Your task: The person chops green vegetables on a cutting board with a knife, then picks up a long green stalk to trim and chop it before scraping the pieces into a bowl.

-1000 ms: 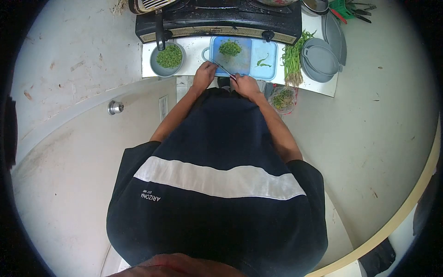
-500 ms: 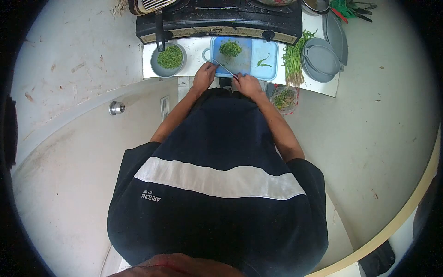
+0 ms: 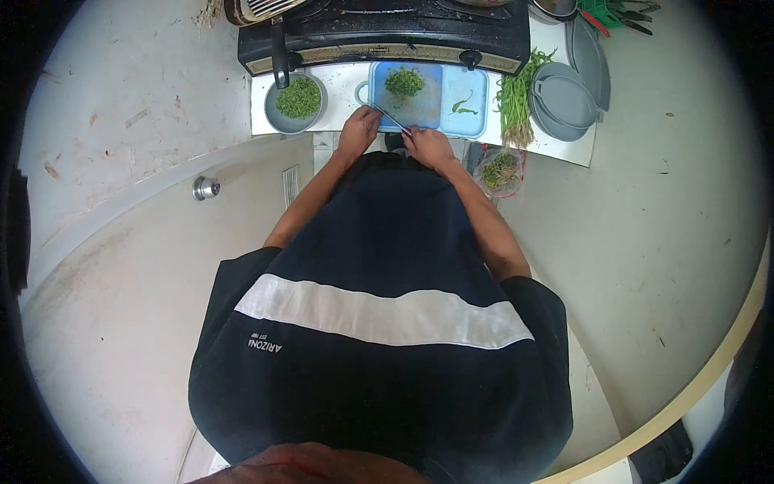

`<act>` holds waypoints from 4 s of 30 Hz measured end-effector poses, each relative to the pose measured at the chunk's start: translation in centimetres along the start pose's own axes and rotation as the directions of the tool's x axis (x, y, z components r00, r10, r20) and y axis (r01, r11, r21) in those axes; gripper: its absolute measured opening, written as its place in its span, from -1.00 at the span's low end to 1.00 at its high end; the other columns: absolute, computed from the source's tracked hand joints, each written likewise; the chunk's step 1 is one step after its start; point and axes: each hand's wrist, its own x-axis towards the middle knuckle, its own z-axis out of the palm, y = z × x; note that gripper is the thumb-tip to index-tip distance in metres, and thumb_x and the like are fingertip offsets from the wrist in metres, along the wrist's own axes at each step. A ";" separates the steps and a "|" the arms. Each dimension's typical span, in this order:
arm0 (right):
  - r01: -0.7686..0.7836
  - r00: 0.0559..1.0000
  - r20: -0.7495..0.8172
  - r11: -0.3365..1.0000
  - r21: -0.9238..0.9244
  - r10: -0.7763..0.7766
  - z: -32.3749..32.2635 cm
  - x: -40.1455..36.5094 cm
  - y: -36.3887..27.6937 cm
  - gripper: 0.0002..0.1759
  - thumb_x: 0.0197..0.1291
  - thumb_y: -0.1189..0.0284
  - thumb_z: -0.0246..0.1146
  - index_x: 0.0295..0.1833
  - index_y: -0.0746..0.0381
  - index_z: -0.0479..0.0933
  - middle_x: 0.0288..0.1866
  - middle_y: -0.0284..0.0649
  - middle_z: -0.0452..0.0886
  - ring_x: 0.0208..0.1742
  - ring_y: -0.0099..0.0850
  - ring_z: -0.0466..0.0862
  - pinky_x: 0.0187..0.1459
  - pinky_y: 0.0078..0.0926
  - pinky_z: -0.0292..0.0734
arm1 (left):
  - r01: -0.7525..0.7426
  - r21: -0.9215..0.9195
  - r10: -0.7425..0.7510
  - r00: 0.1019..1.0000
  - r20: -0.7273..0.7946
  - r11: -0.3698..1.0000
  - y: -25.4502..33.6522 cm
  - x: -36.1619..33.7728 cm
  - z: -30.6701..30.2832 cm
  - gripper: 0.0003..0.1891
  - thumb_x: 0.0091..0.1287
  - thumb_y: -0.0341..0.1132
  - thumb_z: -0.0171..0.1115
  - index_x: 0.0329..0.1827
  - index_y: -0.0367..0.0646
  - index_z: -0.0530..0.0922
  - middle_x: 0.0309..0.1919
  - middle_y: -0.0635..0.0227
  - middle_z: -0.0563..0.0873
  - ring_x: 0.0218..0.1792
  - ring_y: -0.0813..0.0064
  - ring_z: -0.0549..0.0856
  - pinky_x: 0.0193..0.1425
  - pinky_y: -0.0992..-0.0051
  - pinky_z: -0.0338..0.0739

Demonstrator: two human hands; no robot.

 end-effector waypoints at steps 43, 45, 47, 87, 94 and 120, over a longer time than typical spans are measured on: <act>0.053 0.999 -0.010 0.999 -0.010 -0.053 1.0 0.9 0.6 -0.56 0.50 0.12 0.16 -0.13 0.35 0.60 -0.40 0.16 0.73 -0.31 0.16 0.77 -0.18 0.12 0.69 | 0.010 0.009 -0.010 1.000 0.015 1.000 0.4 0.0 -0.2 -0.85 0.32 -0.50 0.30 -0.08 -0.25 0.72 -0.25 0.09 0.65 -0.19 0.02 0.71 -0.05 0.14 0.65; 0.050 0.999 0.010 0.999 -0.002 -0.050 0.8 0.9 0.8 -0.55 0.51 0.12 0.16 -0.11 0.35 0.60 -0.40 0.17 0.73 -0.30 0.18 0.77 -0.17 0.14 0.68 | 0.019 -0.001 -0.019 1.000 0.019 1.000 0.5 0.1 -0.3 -0.86 0.34 -0.50 0.31 -0.08 -0.25 0.72 -0.25 0.09 0.65 -0.19 0.02 0.71 -0.05 0.14 0.65; -0.007 0.999 -0.035 0.999 0.033 0.008 0.7 1.0 0.7 -0.55 0.52 0.11 0.15 -0.08 0.33 0.62 -0.40 0.19 0.72 -0.29 0.23 0.75 -0.14 0.17 0.67 | 0.048 -0.079 -0.048 0.999 -0.007 0.996 0.5 0.2 -0.3 -0.87 0.36 -0.48 0.31 -0.08 -0.27 0.71 -0.27 0.07 0.66 -0.20 0.01 0.71 -0.05 0.13 0.64; 0.035 0.999 0.010 0.998 0.043 -0.035 0.6 0.9 0.1 -0.58 0.49 0.14 0.18 -0.08 0.34 0.61 -0.42 0.20 0.71 -0.32 0.22 0.75 -0.17 0.17 0.66 | 0.066 -0.057 -0.066 0.998 -0.002 0.996 0.0 -0.4 0.0 -0.86 0.36 -0.47 0.33 -0.06 -0.22 0.73 -0.22 0.08 0.68 -0.19 -0.01 0.72 -0.05 0.14 0.66; 0.051 0.999 -0.011 0.999 0.018 -0.051 0.8 1.2 -0.1 -0.57 0.49 0.13 0.17 -0.04 0.34 0.60 -0.38 0.20 0.72 -0.30 0.23 0.75 -0.16 0.17 0.67 | 0.009 -0.026 -0.009 0.999 -0.033 1.000 0.4 -0.4 -0.2 -0.85 0.33 -0.51 0.33 -0.08 -0.27 0.73 -0.20 0.07 0.69 -0.14 0.00 0.72 0.01 0.15 0.66; 0.032 0.998 -0.047 0.999 0.020 -0.031 1.6 0.9 -0.3 -0.57 0.47 0.13 0.19 -0.06 0.35 0.59 -0.43 0.22 0.70 -0.33 0.25 0.74 -0.19 0.17 0.68 | 0.047 -0.091 -0.053 0.996 -0.066 0.995 0.6 -0.7 -0.2 -0.86 0.35 -0.51 0.34 -0.08 -0.29 0.75 -0.19 0.06 0.73 -0.17 0.00 0.76 -0.01 0.19 0.67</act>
